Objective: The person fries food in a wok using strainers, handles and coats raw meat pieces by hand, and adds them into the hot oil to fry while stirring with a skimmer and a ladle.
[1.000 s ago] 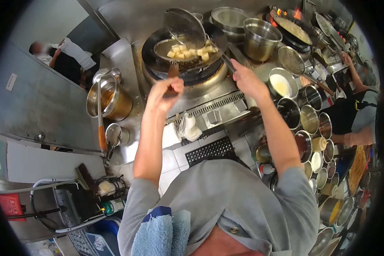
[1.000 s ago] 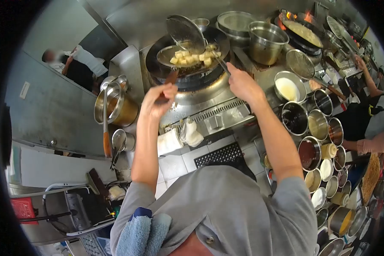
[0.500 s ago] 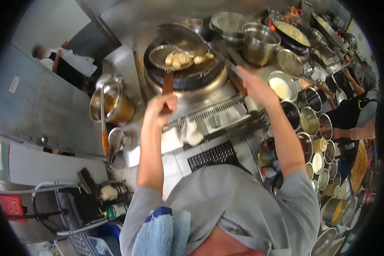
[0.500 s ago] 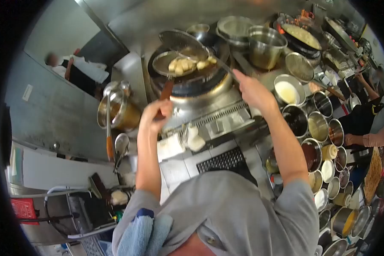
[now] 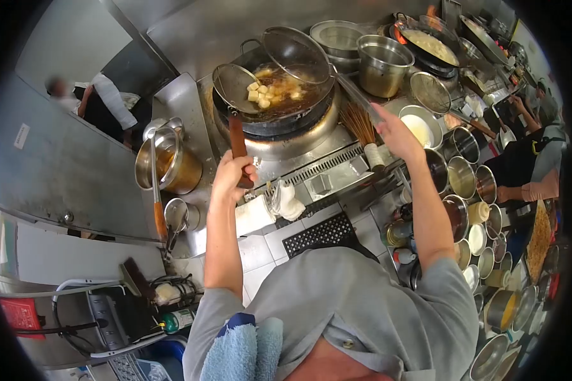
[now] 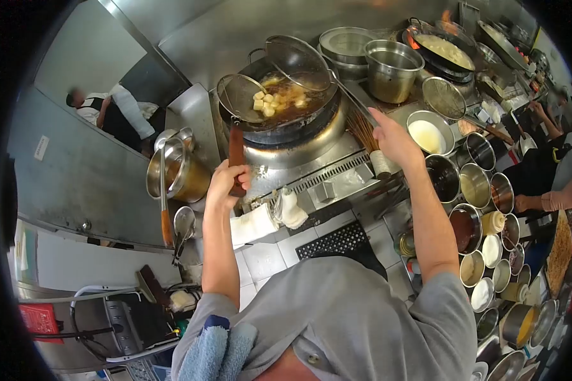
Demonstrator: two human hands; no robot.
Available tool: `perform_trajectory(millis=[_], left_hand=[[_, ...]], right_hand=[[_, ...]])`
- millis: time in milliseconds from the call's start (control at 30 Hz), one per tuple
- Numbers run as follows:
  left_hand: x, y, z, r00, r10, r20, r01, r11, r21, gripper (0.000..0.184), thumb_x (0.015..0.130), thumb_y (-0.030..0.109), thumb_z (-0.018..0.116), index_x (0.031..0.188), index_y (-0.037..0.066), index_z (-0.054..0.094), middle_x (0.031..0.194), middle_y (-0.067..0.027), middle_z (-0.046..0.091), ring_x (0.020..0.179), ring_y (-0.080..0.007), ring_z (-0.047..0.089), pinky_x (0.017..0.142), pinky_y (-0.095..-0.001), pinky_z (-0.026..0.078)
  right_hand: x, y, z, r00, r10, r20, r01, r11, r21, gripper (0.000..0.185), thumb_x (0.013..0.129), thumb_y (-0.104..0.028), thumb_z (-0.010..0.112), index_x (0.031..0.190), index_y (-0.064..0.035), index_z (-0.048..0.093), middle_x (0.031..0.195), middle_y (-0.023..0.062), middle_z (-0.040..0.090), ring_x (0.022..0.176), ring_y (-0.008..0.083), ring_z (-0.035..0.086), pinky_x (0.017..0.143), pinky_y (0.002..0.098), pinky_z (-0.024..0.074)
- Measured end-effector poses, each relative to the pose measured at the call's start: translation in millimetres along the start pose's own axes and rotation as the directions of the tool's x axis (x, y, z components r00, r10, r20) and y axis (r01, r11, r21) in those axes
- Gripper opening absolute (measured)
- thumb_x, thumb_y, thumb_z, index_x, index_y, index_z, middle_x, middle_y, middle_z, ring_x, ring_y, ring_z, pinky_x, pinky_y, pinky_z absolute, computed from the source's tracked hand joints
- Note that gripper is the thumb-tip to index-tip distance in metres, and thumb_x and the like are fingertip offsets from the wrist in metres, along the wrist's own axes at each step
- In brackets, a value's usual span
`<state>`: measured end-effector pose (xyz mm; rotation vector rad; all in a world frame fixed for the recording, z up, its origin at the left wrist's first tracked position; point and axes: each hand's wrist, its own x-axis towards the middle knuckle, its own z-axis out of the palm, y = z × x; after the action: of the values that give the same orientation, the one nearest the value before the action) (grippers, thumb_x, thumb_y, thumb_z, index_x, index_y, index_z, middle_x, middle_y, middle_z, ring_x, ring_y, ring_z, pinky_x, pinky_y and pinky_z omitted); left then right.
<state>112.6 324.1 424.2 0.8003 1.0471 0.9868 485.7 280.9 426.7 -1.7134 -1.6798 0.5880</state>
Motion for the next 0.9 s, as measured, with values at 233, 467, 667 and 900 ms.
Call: perform_trajectory(millis=[233,467,667,900], left_hand=[[43.5,-1.2,-7.0,0.981,0.166,-0.1,-0.107,0.896,0.43,0.019,0.082,-0.003,0.043,0.095,0.008,0.037,0.076,-0.0048,0.042,0.055,-0.0112,0.043,0.042,-0.0284,0.039],[65.0,-3.2,13.5,0.997,0.071,-0.022,-0.058,0.933,0.356,0.017,0.082,-0.003,0.044,0.094,0.008,0.038,0.075,-0.0047,0.04,0.052,-0.0111,0.041,0.038,-0.0273,0.036],[86.0,-23.1,-22.9,0.965,0.242,0.104,-0.219,0.519,0.826,0.039,0.082,-0.001,0.046,0.12,0.004,0.04,0.082,-0.0168,0.052,0.06,-0.0256,0.055,0.051,-0.0378,0.046],[56.2,-30.2,-24.3,0.897,0.341,0.279,-0.191,-0.269,0.944,0.071,0.077,0.0,0.051,0.143,0.008,0.026,0.112,-0.0338,0.053,0.081,-0.0426,0.063,0.074,-0.0469,0.051]], right_hand=[[21.6,19.1,28.6,0.988,0.067,-0.138,-0.046,0.988,0.15,0.058,0.078,0.001,0.045,0.136,0.0004,0.037,0.093,0.0237,0.062,0.087,0.0336,0.06,0.082,0.0377,0.0452],[49.0,-3.2,59.3,0.973,0.181,-0.145,-0.148,0.966,0.213,0.056,0.081,-0.001,0.045,0.135,0.004,0.035,0.108,0.0296,0.058,0.098,0.0366,0.06,0.086,0.0378,0.0452],[52.5,13.8,52.2,0.973,0.157,-0.169,-0.113,0.964,0.242,0.057,0.081,-0.001,0.044,0.136,0.0041,0.034,0.098,0.0217,0.062,0.09,0.0313,0.061,0.083,0.0369,0.0454],[51.7,19.7,43.0,0.975,0.149,-0.167,-0.104,0.962,0.251,0.061,0.077,0.003,0.041,0.138,0.004,0.033,0.096,0.0211,0.061,0.09,0.0296,0.06,0.084,0.0352,0.0451]])
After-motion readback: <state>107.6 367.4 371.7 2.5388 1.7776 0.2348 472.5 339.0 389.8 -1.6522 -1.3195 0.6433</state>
